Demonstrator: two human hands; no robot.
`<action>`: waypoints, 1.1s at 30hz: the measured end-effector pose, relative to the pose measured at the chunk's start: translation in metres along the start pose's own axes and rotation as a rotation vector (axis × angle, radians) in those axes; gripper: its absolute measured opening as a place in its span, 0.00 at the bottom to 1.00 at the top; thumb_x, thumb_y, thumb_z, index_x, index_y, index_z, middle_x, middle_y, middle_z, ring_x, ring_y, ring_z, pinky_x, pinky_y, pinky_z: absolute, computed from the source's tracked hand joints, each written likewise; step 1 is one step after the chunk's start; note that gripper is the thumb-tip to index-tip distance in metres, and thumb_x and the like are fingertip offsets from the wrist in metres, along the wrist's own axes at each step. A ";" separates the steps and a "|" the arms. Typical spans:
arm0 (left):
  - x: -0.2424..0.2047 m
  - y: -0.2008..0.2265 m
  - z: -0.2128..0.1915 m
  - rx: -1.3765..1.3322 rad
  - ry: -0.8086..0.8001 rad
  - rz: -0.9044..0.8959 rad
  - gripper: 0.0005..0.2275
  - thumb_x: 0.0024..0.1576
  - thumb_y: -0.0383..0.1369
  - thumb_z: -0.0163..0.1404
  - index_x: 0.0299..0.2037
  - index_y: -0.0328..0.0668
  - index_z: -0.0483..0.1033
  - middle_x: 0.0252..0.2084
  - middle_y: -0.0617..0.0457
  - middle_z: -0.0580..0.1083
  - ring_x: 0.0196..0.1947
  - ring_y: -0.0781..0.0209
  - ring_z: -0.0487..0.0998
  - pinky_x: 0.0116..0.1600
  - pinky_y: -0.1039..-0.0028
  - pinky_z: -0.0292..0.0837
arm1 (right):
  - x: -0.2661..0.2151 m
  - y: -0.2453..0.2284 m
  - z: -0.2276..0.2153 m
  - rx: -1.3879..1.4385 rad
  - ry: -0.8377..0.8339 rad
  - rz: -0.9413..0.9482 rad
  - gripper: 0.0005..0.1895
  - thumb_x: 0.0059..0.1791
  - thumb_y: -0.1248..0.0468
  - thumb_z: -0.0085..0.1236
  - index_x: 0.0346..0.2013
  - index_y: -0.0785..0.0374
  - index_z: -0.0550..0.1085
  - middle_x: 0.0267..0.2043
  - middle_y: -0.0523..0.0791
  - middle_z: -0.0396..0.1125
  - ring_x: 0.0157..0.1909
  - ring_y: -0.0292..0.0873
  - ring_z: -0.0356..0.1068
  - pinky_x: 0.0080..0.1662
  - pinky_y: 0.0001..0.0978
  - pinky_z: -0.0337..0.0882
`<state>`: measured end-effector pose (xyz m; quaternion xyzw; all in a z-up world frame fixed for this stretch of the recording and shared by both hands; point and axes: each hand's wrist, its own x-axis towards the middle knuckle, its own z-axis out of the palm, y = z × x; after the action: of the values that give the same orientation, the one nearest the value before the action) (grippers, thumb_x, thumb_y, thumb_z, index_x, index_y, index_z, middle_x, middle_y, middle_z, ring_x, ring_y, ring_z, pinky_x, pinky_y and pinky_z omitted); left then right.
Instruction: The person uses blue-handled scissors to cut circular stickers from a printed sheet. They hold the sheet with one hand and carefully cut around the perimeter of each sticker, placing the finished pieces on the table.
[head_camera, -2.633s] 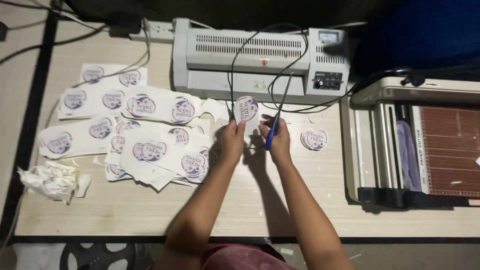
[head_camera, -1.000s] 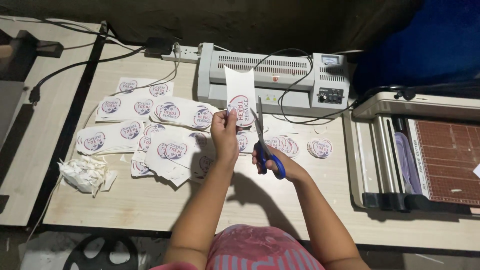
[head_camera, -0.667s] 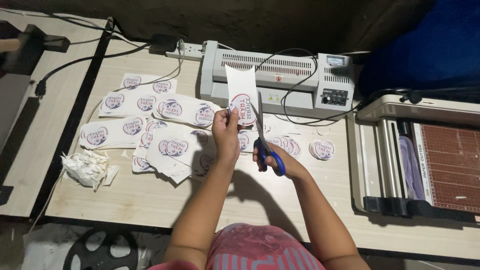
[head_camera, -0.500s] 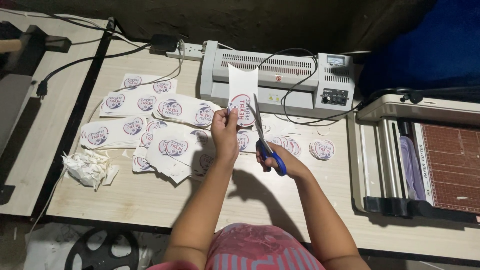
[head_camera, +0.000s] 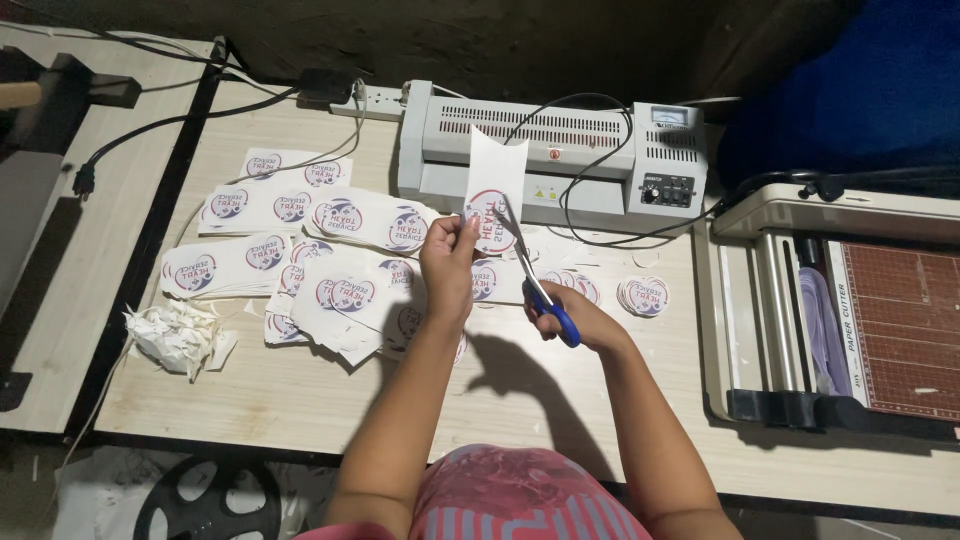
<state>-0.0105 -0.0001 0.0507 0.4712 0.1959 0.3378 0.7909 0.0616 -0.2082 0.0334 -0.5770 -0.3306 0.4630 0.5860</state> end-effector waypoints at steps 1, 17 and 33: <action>-0.002 -0.001 0.002 0.000 0.000 0.000 0.05 0.62 0.29 0.55 0.41 0.35 0.72 0.33 0.57 0.76 0.29 0.75 0.71 0.34 0.83 0.68 | 0.000 -0.003 0.003 0.000 0.000 0.000 0.41 0.32 0.33 0.74 0.40 0.62 0.70 0.33 0.40 0.63 0.31 0.34 0.65 0.32 0.26 0.69; -0.018 -0.006 0.013 0.039 -0.050 -0.044 0.06 0.63 0.29 0.53 0.40 0.33 0.72 0.34 0.52 0.77 0.31 0.70 0.76 0.36 0.78 0.76 | 0.004 -0.011 0.054 0.365 -0.047 -0.171 0.48 0.36 0.24 0.60 0.47 0.62 0.69 0.33 0.42 0.64 0.33 0.37 0.64 0.37 0.28 0.65; -0.006 -0.004 0.007 0.051 -0.022 -0.010 0.06 0.63 0.29 0.54 0.44 0.33 0.72 0.35 0.54 0.77 0.31 0.74 0.74 0.34 0.82 0.71 | 0.014 0.039 0.034 0.235 0.149 -0.147 0.28 0.47 0.44 0.69 0.41 0.64 0.69 0.29 0.42 0.63 0.27 0.37 0.65 0.30 0.28 0.67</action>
<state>-0.0087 -0.0098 0.0505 0.4939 0.1983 0.3236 0.7823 0.0290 -0.1861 -0.0029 -0.5115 -0.2709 0.4101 0.7048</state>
